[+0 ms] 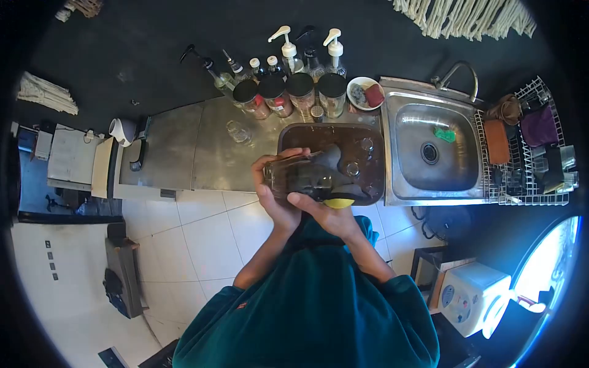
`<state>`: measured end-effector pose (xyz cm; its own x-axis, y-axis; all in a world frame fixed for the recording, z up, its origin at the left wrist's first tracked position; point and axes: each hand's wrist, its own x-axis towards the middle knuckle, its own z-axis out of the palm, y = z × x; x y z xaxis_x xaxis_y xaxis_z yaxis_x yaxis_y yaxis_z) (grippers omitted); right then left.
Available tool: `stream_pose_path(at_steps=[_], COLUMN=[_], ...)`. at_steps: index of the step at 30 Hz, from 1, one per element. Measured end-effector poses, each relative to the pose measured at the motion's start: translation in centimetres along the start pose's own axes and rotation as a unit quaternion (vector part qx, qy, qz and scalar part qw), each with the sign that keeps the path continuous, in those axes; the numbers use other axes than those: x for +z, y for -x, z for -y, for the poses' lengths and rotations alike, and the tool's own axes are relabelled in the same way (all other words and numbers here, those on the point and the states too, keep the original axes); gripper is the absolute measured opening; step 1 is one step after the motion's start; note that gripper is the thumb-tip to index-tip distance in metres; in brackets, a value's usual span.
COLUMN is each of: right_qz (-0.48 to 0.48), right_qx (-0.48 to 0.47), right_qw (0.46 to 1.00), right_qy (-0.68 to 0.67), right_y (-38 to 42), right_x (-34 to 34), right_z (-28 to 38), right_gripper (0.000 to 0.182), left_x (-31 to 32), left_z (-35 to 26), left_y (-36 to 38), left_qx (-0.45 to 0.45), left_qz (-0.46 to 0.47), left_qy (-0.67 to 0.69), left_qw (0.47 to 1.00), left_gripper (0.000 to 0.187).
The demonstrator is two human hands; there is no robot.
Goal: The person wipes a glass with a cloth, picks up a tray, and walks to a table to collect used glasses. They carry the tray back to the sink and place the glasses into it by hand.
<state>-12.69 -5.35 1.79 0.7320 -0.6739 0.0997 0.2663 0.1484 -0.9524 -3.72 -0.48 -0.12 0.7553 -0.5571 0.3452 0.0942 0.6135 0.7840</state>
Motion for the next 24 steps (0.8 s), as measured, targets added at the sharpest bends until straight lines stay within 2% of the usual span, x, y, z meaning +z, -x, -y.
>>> stream_pose_path(at_steps=[2, 3, 5, 6, 8, 9, 10, 11, 12, 14, 15, 17, 20, 21, 22, 24], right_qz=[0.018, 0.036, 0.040, 0.044, 0.038, 0.057, 0.076, 0.097, 0.097, 0.097, 0.096, -0.003, -0.030, -0.052, -0.052, -0.161], right_qx=[0.008, -0.018, -0.028, -0.037, -0.023, 0.036, 0.093, 0.005, 0.006, -0.109, -0.109, 0.007, 0.026, 0.035, 0.036, -0.003], right_qw=[0.999, 0.996, 0.996, 0.996, 0.997, 0.991, 0.978, 0.980, 0.980, 0.966, 0.966, 0.997, 0.998, 0.997, 0.997, 0.987], right_qy=[0.037, 0.079, 0.074, 0.067, 0.064, 0.117, 0.170, 0.172, 0.172, 0.215, 0.216, 0.077, 0.042, 0.049, 0.049, -0.014], right_y=[-0.1, -0.4, -1.5, -1.7, -1.8, -2.0, -2.3, -2.6, -2.7, -3.0, -3.1, -3.5, -4.0, -3.9, -3.8, -3.7], right_x=[-1.4, -2.0, -2.2, -2.1, -1.6, -1.5, -1.5, -1.5, -1.2, -0.7, -0.6, -0.3, -0.3, -0.3, -0.1, 0.2], right_z=[0.3, 0.6, 2.0, 2.6, 2.8, 3.1, 3.3, 2.9, 2.7, 2.3, 2.0, 1.3, 1.8, 2.0, 1.9, 1.2], right_gripper=[0.039, 0.038, 0.036, 0.034, 0.033, 0.032, 0.032, 0.031, 0.031, 0.029, 0.029, 0.026, 0.021, 0.018, 0.018, 0.017], left_x=[-0.7, -0.9, -1.7, -1.9, -1.9, -1.5, -1.6, -2.0, -2.0, -2.0, -2.3, -2.1, -1.2, -1.2, -1.3, -1.5], left_z=[-1.0, -1.8, -2.9, -3.4, -4.5, -4.4, -4.2, -4.0, -3.9, -3.7, -3.1, -2.5, -2.5, -2.5, -2.3, -1.8], left_y=[-0.4, -0.7, -1.7, -2.1, -2.6, -2.5, -2.5, -2.7, -3.1, -3.3, -2.9, -2.2, -2.1, -2.2, -2.1, -2.0], left_qx=[-0.023, -0.073, -0.151, -0.151, -0.215, -0.215, -0.217, -0.227, -0.236, -0.234, -0.235, -0.249, -0.222, -0.232, -0.233, -0.193], left_qz=[0.035, 0.072, 0.141, 0.143, 0.172, 0.159, 0.157, 0.138, 0.120, 0.108, 0.110, 0.096, 0.106, 0.105, 0.104, 0.164], left_qy=[0.021, 0.011, 0.003, 0.004, -0.020, -0.075, -0.075, -0.060, -0.047, -0.033, -0.037, -0.006, -0.050, 0.020, 0.020, -0.037], left_qw=[0.999, 0.995, 0.978, 0.978, 0.961, 0.961, 0.960, 0.962, 0.963, 0.966, 0.965, 0.964, 0.968, 0.967, 0.967, 0.967], left_gripper=[0.061, 0.063, 0.068, 0.068, 0.067, 0.063, 0.063, 0.061, 0.059, 0.057, 0.056, 0.057, 0.060, 0.056, 0.056, 0.060])
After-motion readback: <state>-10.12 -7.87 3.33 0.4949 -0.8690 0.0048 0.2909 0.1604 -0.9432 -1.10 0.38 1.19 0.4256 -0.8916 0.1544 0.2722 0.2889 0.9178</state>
